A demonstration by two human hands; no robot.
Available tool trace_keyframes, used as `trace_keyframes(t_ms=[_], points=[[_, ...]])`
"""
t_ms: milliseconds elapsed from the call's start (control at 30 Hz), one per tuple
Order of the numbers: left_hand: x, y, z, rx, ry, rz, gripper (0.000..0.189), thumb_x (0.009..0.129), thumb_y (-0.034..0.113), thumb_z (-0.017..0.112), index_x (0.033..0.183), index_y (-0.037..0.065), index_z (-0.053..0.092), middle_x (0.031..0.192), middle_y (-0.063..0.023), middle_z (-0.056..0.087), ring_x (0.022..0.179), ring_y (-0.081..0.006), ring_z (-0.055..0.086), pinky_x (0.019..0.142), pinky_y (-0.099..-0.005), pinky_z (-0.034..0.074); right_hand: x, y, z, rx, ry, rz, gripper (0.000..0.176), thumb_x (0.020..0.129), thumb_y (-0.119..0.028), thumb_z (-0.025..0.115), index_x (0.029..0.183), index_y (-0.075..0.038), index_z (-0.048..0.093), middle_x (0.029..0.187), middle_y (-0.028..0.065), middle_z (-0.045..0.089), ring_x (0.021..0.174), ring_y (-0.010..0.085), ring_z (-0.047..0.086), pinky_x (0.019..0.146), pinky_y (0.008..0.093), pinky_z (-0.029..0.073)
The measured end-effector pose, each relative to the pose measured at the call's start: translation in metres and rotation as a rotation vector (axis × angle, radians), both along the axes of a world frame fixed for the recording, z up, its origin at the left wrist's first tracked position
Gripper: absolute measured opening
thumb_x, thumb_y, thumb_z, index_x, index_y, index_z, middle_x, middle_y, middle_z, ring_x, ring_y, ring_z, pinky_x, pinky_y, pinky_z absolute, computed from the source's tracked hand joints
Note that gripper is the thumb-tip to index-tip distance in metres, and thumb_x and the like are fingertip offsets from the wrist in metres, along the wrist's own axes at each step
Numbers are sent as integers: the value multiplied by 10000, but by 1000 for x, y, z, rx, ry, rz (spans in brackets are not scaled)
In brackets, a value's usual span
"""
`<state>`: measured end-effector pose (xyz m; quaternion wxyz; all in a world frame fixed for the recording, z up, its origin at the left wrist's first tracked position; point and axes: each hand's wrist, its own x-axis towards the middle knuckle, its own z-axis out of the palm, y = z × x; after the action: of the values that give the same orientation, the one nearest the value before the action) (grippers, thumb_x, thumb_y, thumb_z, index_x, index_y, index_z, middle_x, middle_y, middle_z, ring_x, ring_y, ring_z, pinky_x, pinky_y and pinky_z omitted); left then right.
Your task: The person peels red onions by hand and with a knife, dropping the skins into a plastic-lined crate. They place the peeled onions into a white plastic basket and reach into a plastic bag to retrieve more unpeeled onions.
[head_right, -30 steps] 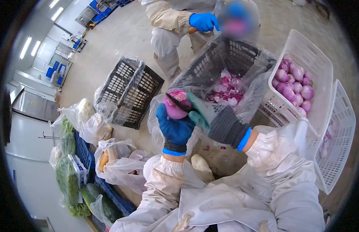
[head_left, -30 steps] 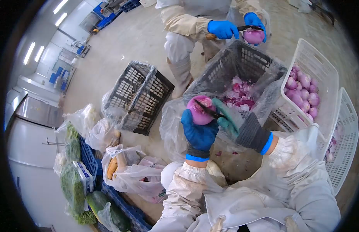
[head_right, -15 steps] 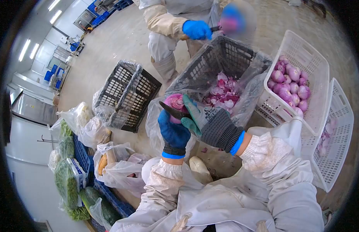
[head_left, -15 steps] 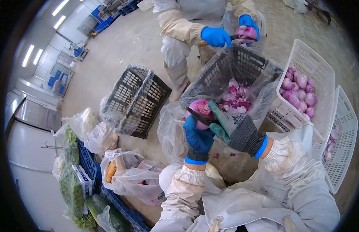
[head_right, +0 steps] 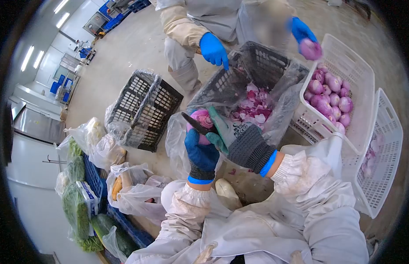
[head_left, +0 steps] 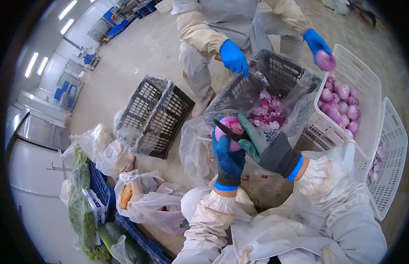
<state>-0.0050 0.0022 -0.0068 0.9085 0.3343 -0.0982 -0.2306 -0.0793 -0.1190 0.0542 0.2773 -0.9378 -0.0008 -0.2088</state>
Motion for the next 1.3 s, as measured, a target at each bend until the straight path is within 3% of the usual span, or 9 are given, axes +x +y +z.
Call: trace_keyframes(t_ms=[600, 733, 833, 933, 1033, 1100, 1133, 1200, 1300], points=[[0, -3, 5, -29, -70, 69, 627, 819, 322, 613, 1340, 42, 404, 1236, -115, 516, 1144, -253, 516, 1004, -410, 406, 9, -4, -24, 102, 46, -54, 556, 910, -274, 565, 1391, -65, 381, 1123, 180, 618, 881, 351, 641, 704, 417, 509], [5, 6, 8, 33, -2, 92, 637, 833, 401, 548, 1354, 63, 408, 1268, -122, 524, 1165, -274, 509, 988, -406, 406, 2, -6, -19, 63, 88, -45, 532, 913, -253, 566, 1379, -60, 397, 1132, 181, 615, 901, 347, 641, 710, 414, 510], [0, 3, 6, 38, 42, 50, 633, 831, 403, 542, 1346, 58, 414, 1286, -130, 514, 1167, -296, 513, 969, -420, 425, 6, -8, -24, 157, 15, -34, 546, 955, -383, 466, 1377, -48, 380, 963, 181, 654, 725, 351, 641, 584, 442, 486], [-1, -1, 12, -97, 109, 21, 638, 830, 408, 540, 1342, 49, 414, 1300, -152, 503, 1173, -343, 509, 986, -455, 429, 7, -11, -35, 154, -153, -4, 484, 968, -329, 456, 1358, -47, 410, 977, 178, 657, 742, 331, 652, 616, 415, 493], [2, 2, 18, -153, 178, 16, 648, 832, 420, 538, 1342, 42, 410, 1308, -171, 493, 1195, -383, 486, 1017, -505, 412, 16, -25, -42, 467, -209, 60, 423, 966, -227, 466, 1339, -31, 430, 1021, 178, 655, 828, 298, 659, 692, 384, 504], [1, 4, 19, -192, 227, -43, 661, 834, 438, 532, 1345, 38, 404, 1313, -185, 484, 1218, -396, 464, 1042, -538, 385, 12, -38, -8, 1030, 738, -86, 402, 946, -139, 481, 1325, -11, 437, 1110, 180, 634, 935, 271, 648, 773, 360, 503], [1, 4, 19, -193, 228, -41, 661, 834, 438, 532, 1345, 38, 404, 1313, -185, 484, 1218, -396, 464, 1042, -538, 385, 11, -37, -21, 1028, 741, -85, 402, 946, -139, 481, 1325, -11, 437, 1110, 180, 634, 935, 271, 648, 773, 360, 503], [2, 3, 20, -197, 278, -53, 652, 843, 455, 518, 1343, 52, 410, 1295, -189, 498, 1190, -386, 485, 1005, -507, 424, 9, -28, -46, 736, 150, 40, 389, 965, -165, 507, 1322, -20, 452, 1095, 126, 640, 893, 195, 647, 722, 335, 525], [7, 5, 8, -210, 248, -102, 621, 857, 474, 498, 1324, 69, 435, 1274, -171, 519, 1149, -353, 519, 953, -481, 457, -1, -13, -27, 395, -147, 57, 447, 937, -172, 559, 1344, -35, 438, 1107, 135, 640, 872, 219, 665, 707, 363, 532]])
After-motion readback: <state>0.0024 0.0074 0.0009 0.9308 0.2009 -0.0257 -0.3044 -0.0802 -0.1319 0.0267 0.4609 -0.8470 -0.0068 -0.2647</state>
